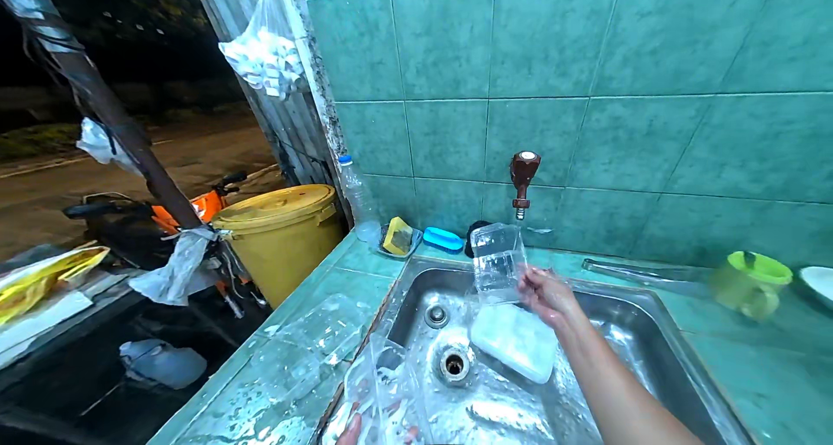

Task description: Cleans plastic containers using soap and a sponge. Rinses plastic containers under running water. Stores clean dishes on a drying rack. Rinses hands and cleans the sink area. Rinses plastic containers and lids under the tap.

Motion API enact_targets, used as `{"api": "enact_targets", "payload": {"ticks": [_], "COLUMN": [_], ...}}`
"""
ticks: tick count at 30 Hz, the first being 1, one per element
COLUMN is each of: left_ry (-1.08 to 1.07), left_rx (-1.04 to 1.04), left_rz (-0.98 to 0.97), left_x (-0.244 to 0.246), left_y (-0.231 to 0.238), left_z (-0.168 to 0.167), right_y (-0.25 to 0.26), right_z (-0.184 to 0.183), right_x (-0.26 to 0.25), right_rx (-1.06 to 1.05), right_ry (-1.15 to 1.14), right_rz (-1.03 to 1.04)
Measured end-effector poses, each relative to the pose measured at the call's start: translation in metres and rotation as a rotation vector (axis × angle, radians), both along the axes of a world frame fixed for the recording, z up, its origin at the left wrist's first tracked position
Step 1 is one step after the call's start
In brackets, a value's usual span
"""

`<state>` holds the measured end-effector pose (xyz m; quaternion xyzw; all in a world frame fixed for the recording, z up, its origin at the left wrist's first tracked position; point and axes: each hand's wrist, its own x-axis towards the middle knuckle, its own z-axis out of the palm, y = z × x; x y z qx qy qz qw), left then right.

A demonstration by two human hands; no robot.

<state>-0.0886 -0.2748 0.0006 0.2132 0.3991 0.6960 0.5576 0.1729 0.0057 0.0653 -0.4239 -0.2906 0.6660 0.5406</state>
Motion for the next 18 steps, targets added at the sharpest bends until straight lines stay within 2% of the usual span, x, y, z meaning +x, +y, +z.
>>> {"api": "enact_targets", "payload": {"ticks": [6,12,18], "left_ry": [-0.018,-0.001,-0.039], "left_rx": [0.042,-0.047,-0.079], "left_rz": [-0.036,0.020,0.074], "left_x": [0.001,0.013,0.015], "left_y": [0.000,-0.006,-0.015], "left_z": [0.003,0.019,0.023], "right_y": [0.007,0.001,-0.007], "right_z": [-0.011,-0.004,-0.013], "right_x": [0.011,0.001,0.010], "right_rx": [0.032,0.088,0.103], "right_ry": [0.090,-0.072,-0.110], "right_rz": [-0.133,0.049,-0.050]}}
